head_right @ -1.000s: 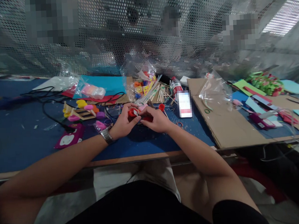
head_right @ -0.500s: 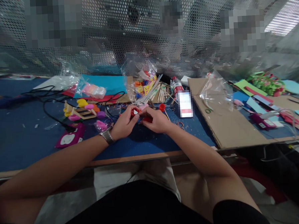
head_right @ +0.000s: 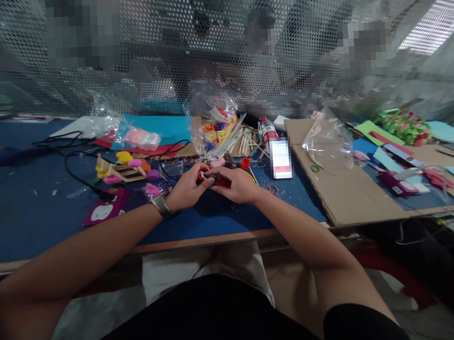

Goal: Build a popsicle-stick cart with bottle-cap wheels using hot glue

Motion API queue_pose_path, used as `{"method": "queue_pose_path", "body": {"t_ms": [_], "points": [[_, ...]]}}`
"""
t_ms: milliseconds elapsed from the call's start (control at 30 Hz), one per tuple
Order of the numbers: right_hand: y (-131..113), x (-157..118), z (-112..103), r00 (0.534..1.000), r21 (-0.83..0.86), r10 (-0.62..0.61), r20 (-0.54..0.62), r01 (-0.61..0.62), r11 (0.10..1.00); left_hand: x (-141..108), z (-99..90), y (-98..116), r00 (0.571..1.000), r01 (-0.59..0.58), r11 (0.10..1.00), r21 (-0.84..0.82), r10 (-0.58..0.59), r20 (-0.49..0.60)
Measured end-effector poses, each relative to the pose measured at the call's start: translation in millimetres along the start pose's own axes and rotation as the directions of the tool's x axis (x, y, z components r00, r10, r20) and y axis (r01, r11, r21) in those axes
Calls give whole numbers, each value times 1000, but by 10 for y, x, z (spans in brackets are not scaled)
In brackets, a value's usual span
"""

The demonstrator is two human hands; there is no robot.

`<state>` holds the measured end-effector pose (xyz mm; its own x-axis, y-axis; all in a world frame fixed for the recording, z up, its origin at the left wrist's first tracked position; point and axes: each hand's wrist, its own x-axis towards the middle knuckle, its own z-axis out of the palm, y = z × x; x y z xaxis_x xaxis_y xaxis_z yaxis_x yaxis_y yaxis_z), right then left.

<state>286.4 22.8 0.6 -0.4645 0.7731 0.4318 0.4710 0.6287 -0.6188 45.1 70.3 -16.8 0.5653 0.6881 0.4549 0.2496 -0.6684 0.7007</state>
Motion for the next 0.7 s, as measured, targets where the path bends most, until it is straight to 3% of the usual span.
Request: {"method": "queue_pose_path", "body": {"t_ms": [267, 500, 700], "points": [[20, -2, 3, 1000, 24, 22, -1, -22, 999, 7, 4, 9, 1000, -10, 1000, -27, 10, -9], [22, 9, 24, 997, 6, 46, -69, -46, 999, -17, 79, -40, 994, -3, 1000, -8, 2, -106], [-35, 0, 44, 1000, -6, 4, -3, -4, 1000, -26, 107, -29, 998, -24, 1000, -5, 24, -64]]}}
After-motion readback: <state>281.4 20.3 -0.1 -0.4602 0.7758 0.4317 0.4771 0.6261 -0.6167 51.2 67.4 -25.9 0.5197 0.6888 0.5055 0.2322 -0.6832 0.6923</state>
